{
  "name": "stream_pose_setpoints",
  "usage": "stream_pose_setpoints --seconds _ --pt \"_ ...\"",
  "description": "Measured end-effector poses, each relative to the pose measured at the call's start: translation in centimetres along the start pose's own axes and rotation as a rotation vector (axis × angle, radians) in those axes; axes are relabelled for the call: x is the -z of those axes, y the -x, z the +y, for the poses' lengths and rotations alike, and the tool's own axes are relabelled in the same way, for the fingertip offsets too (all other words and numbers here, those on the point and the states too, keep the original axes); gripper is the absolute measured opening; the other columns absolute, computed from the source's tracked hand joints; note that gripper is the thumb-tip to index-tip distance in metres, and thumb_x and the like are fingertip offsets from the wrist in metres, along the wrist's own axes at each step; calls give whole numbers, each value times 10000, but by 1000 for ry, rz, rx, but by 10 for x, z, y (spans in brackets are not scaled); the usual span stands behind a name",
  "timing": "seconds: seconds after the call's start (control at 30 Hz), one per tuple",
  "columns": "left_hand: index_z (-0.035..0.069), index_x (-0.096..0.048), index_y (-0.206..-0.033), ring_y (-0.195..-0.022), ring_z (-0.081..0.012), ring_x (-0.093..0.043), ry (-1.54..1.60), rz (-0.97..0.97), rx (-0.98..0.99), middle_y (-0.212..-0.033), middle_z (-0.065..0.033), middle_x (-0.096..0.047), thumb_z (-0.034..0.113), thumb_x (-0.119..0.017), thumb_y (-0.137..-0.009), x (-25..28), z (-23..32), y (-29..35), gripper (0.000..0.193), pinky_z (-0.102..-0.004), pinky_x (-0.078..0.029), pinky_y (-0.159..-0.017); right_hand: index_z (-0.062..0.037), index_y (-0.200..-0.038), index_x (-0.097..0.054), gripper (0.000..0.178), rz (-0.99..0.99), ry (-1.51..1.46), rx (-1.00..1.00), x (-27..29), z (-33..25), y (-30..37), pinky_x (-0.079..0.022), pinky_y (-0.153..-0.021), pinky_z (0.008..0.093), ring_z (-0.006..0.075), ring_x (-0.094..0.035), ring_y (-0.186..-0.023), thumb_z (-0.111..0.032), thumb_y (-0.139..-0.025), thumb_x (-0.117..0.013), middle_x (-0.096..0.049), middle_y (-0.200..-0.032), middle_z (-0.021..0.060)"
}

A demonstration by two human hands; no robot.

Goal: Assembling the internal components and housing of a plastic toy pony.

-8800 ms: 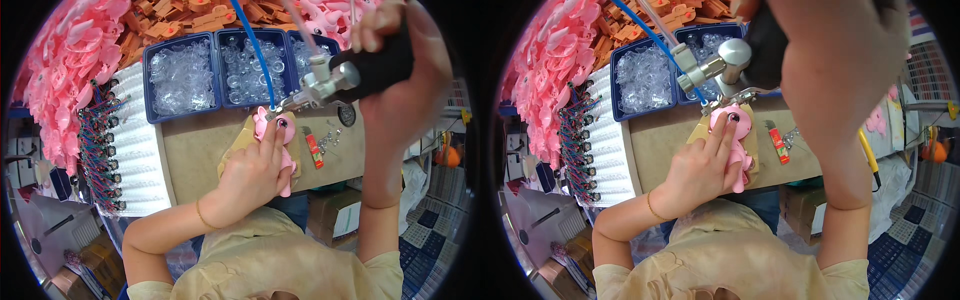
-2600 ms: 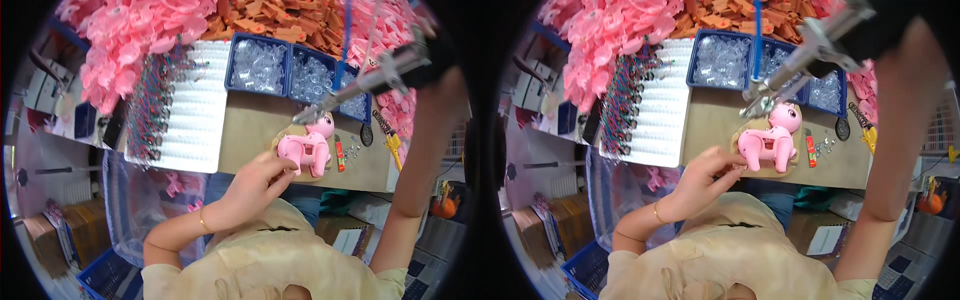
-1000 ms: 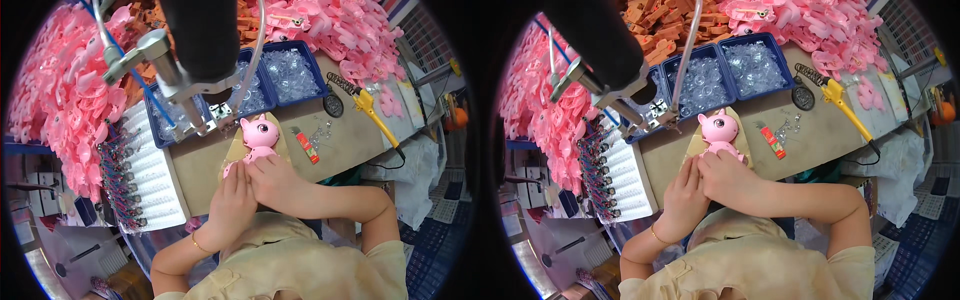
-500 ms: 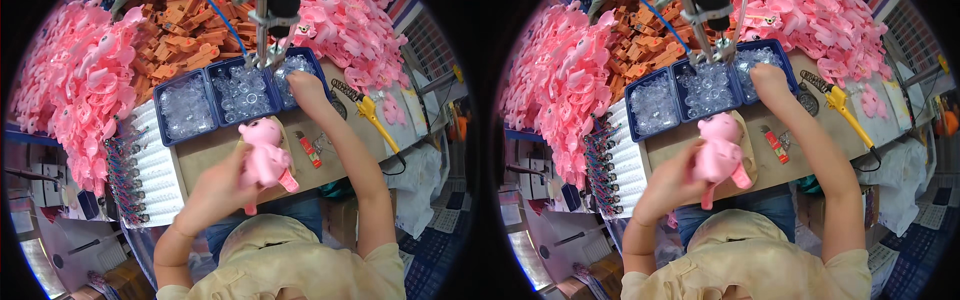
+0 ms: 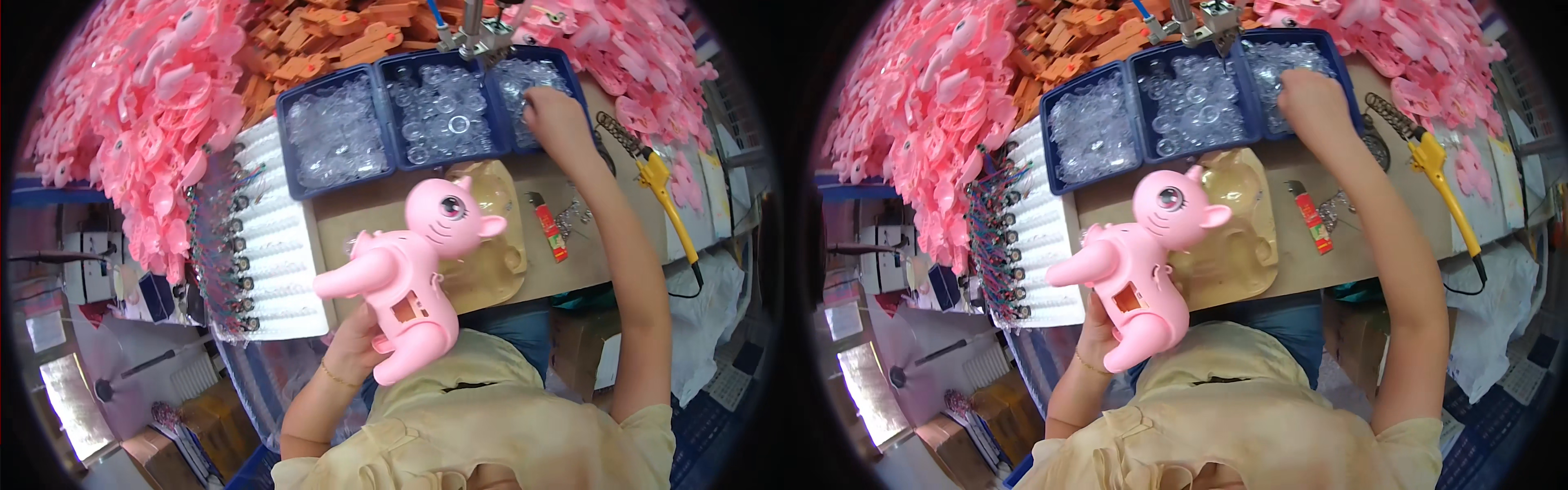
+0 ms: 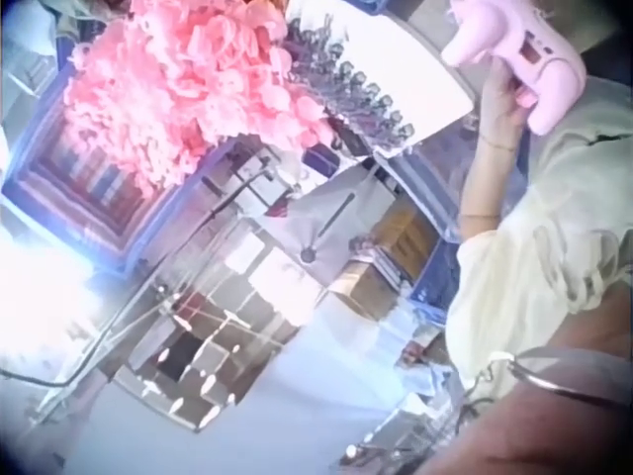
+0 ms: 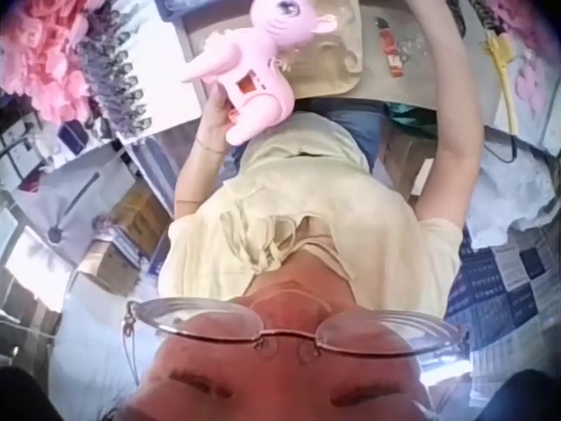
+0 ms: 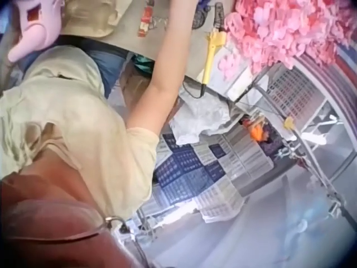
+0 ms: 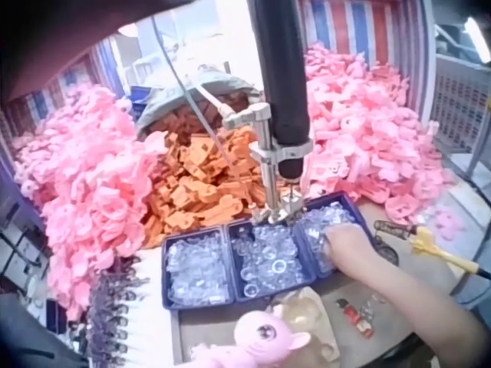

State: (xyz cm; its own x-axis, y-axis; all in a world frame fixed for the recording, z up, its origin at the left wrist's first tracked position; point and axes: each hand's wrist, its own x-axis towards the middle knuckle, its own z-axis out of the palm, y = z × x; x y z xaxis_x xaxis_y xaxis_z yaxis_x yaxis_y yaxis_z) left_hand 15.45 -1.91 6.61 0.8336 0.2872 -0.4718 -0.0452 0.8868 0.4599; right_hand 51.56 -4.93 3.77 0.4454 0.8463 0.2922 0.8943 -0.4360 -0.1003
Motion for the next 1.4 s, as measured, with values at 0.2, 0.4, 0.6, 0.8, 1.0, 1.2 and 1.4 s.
stream_pose_setpoints --seconds 0.2,0.4,0.6,0.8,1.0,1.2,1.4 --pt "58 -320 -1349 -1132 -325 -500 157 -51 41 -1240 -152 -494 565 -760 -621 11 -5 5 991 -424 -440 -968 -25 -942 -608 153 135 -60 115 0 13 7 -479 -725 410 316 -614 -783 -93 -822 -540 -628 -904 150" --pt "57 -316 -1350 -1177 -235 -477 60 -47 127 -1289 -123 -463 514 -803 -563 19 -12 22 1033 -382 -385 -1031 -10 -1013 -552 153 228 -351 -146 35 -21 27 -469 -697 344 276 -593 -773 -98 -904 -490 -583 -947 129" --pt "51 -333 -1336 -1137 -223 -509 142 -141 66 -1260 -116 -478 327 -724 -765 28 -11 32 744 -361 -447 -966 -21 -1040 -572 214 -12 -238 -32 33 0 43 -477 -737 354 294 -592 -864 -101 -842 -566 -595 -967 140" --pt "54 -275 -1373 -1193 -252 -465 140 -169 -33 -1313 -143 -429 382 -748 -726 22 -6 21 866 -386 -406 -1014 -27 -1018 -604 268 -460 -110 57 31 -5 -13 -478 -758 364 297 -598 -911 -112 -766 -639 -618 -955 160" --pt "52 -264 -1381 -1212 -251 -448 91 -174 -55 -1331 -138 -415 397 -729 -743 15 -2 13 862 -386 -388 -1024 -30 -991 -606 224 -186 -260 59 15 14 -6 -475 -721 383 319 -594 -820 -116 -786 -629 -614 -881 156" --pt "48 -317 -1357 -1192 -259 -479 13 -154 -29 -1327 -154 -437 468 -738 -705 10 3 10 882 -407 -402 -1015 -17 -1023 -608 213 146 -13 129 11 20 6 -470 -683 350 280 -590 -749 -129 -842 -588 -604 -815 140" --pt "105 -204 -1404 -1210 -239 -442 106 -96 28 -1330 -103 -387 212 -596 -845 25 -11 15 691 -376 -411 -991 18 -911 -640 143 -186 -1182 -385 103 -93 89 -403 -547 206 105 -551 -626 -17 -826 -531 -593 -739 48"
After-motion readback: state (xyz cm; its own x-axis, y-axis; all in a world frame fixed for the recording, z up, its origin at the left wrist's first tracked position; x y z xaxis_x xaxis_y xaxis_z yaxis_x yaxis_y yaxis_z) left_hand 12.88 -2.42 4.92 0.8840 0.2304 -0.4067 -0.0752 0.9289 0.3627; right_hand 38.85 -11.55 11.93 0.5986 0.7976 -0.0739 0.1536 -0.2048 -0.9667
